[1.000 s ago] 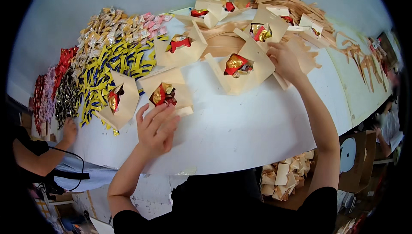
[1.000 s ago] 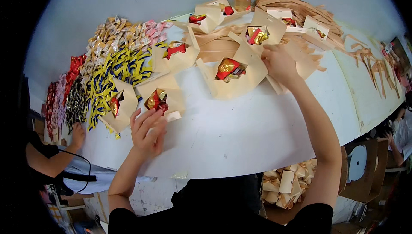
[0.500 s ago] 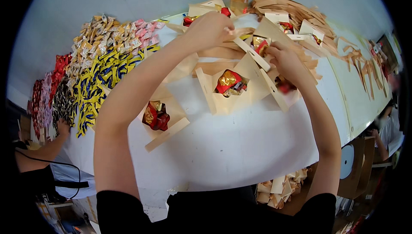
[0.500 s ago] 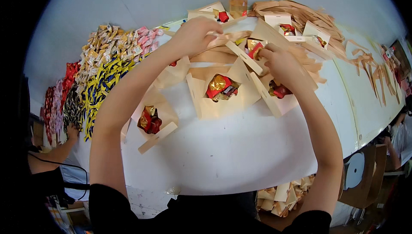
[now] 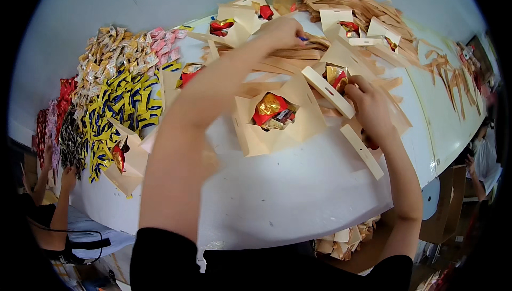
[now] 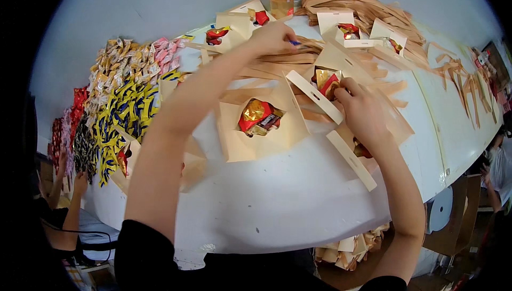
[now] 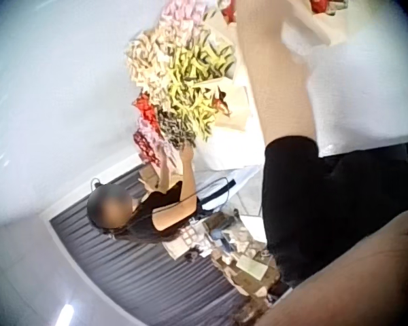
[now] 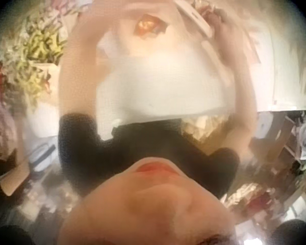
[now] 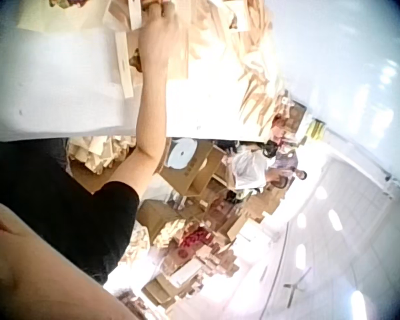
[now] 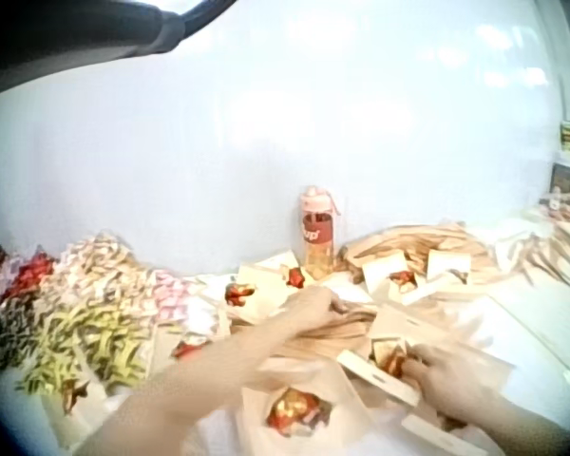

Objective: The person assembles small paper gift boxes by folding flaps and inserting wooden sticks to secure the closure. They repeatedly pick up boxes, fold the top flaps, and slide sticks through slots to lock them, then place the finished boxes on the table.

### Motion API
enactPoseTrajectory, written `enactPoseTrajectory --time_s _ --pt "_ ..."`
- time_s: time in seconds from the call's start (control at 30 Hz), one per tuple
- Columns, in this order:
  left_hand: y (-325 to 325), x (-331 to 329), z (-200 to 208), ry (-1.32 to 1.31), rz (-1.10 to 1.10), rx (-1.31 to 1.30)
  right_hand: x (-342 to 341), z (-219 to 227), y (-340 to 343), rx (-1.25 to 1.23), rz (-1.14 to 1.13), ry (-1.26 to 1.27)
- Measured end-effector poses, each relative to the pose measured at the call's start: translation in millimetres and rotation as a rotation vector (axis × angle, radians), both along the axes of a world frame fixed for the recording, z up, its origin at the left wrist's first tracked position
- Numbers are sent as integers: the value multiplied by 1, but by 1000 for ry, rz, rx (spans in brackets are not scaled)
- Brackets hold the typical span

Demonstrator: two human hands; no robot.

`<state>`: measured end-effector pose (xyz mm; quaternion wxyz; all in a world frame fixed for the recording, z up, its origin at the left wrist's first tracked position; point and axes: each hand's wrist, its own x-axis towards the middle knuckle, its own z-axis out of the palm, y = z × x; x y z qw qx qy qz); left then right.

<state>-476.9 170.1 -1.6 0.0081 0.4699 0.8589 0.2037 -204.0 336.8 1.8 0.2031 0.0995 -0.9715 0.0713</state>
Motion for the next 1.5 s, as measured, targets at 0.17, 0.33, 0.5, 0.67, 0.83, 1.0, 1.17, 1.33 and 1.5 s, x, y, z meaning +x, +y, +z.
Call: enactPoseTrajectory --time_s 0.17,0.33,0.5,0.67,0.83,1.0,1.17,1.33,1.5 --pt "-115 3 109 -112 182 162 11 11 9 -5 -41 -94" --pt "-302 -1 137 619 467 -380 -4 24 3 -91 12 -84" --pt "-227 73 115 317 369 -304 -95 60 -44 -263 206 -143" --pt "-164 171 124 271 64 -179 -199 27 -69 68 224 -469" --pt "-217 227 128 200 -101 -47 -221 7 -97 162 171 -484" --pt "-253 270 130 13 -48 35 -236 2 -94 8 203 -488" --pt "-269 298 123 -68 -65 206 -233 19 -94 -161 149 -178" --pt "-261 307 123 -7 -113 256 -248 114 -45 -282 152 159" --pt "-284 338 113 118 6 260 -103 210 -127 -270 351 415"
